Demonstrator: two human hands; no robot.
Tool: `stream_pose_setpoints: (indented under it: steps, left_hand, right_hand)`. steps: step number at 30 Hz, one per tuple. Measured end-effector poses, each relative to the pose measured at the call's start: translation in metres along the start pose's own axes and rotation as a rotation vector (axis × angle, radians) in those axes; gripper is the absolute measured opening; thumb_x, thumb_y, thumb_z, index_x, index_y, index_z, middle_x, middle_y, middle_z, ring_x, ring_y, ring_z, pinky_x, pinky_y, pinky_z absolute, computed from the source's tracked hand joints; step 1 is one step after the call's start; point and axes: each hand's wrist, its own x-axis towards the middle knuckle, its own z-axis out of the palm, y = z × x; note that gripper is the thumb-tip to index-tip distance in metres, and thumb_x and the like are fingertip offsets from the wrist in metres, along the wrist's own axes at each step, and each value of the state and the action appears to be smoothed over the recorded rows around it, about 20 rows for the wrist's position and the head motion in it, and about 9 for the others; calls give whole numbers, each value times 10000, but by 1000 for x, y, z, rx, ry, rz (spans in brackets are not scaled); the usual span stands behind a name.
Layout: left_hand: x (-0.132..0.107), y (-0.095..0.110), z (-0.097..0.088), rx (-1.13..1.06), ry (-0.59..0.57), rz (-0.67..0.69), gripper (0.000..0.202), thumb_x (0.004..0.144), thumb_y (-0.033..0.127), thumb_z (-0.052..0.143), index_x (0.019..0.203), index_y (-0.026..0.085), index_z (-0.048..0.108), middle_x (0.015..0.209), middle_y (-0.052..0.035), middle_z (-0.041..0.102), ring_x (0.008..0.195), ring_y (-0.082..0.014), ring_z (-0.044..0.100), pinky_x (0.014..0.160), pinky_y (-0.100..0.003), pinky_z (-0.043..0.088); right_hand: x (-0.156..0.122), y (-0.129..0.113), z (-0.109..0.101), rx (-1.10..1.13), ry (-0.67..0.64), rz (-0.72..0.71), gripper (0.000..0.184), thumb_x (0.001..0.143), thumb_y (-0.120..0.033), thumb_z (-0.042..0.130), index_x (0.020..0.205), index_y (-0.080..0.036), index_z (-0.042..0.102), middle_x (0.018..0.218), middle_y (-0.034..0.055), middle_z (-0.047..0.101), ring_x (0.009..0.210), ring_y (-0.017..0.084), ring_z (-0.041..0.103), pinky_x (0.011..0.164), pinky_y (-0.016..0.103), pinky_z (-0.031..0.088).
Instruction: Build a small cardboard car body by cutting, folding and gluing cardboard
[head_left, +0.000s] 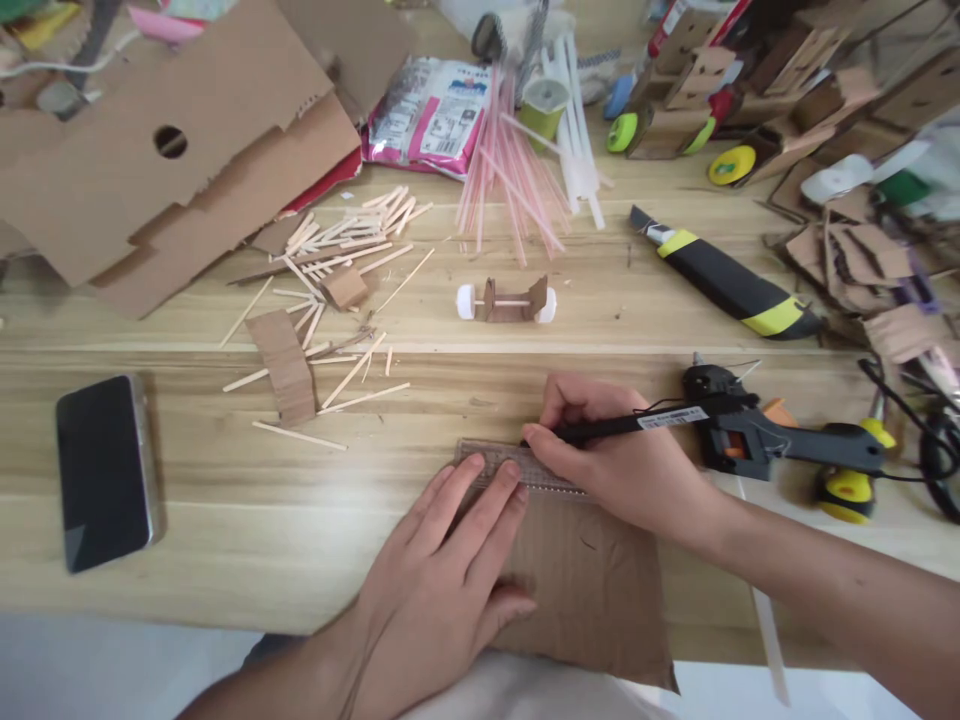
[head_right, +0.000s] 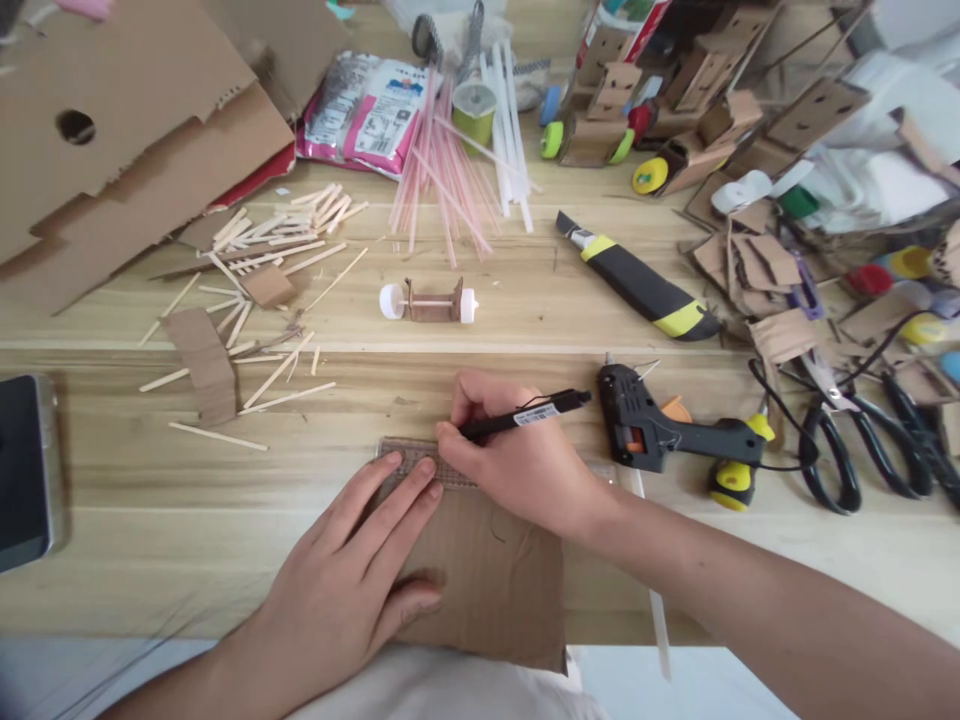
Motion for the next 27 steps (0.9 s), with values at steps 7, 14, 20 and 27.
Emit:
stream_pose_setpoints:
  steps: [7,14,20,27]
  left_hand:
    - [2,-1,-1,7,58,1,600,1028,573,433,1372,117,616,1438,-95,666,1351,-275,558,1116,-375,432]
    - [1,3,3,-58,137,-5,431,1021,448,535,1271,126,672,1300,-93,740,1175,-256,631,1021,-373,519]
    - [3,7,8,-108,259,-25,302,1003,378,596,1149,132,693,1155,-77,777,1110,-212,660,1027,-342,543]
    - [0,5,3,-76,128,-12,376,963,379,654,1229,114,656,1252,-127,729,1359,-319,576,1134,-487,520]
  right_hand:
    - [0,1,0,47,-26,-19,226,750,-285,579,579,-253,435,493,-67,464,471,95,364,451,234,305]
    - [-8,2,-2,250,48,83,364,879,-589,608,781,-245,542,541,-53,572,393,90,370,388,233,306]
    - [-25,-4,-19,8,-81,-25,598,892,-752,535,626,-223,619,513,-15,517,460,126,441,436,269,342]
    - [-14,-8,-3,136,-80,86,289,769,-528,627,760,-257,526,448,-93,450,411,107,327,409,239,253]
